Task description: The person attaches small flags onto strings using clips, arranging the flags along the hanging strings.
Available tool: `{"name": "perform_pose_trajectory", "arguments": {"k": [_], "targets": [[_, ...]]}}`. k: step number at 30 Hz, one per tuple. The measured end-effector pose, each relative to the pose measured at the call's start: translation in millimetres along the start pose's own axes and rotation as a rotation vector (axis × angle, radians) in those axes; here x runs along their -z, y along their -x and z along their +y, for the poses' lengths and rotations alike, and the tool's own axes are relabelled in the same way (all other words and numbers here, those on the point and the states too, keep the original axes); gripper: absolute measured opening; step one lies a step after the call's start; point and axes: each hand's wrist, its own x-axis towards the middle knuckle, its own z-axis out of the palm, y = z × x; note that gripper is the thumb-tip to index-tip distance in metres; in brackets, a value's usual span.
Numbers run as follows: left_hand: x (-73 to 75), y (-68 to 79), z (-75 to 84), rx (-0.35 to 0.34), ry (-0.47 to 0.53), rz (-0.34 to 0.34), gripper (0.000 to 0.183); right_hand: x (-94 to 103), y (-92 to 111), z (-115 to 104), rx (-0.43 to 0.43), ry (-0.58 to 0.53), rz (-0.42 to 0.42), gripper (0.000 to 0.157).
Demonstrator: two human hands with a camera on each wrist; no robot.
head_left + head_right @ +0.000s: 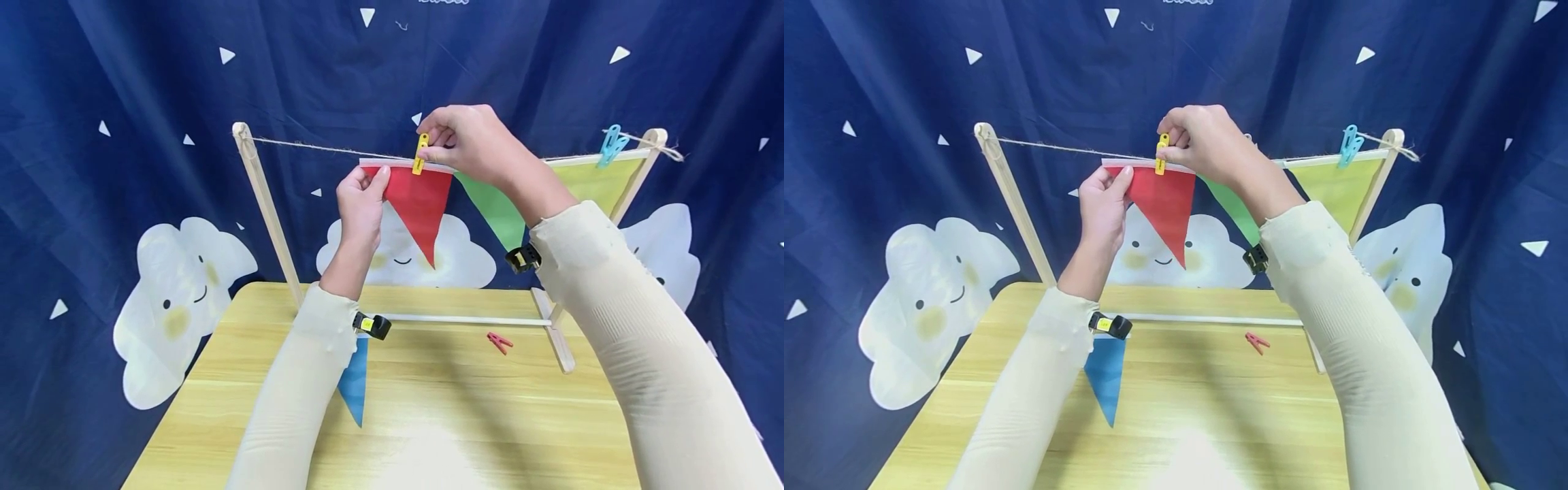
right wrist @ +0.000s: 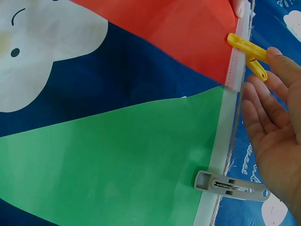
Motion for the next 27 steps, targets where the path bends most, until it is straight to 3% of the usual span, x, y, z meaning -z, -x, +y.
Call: {"name": "perform_pose_trajectory", "arguments": {"k": [27], "targets": [[5.8,-0.8,-1.8,-0.017,0.012,-0.048,0.017,4.9,18,4,0.024,0.038,0.028,0.051]]}}
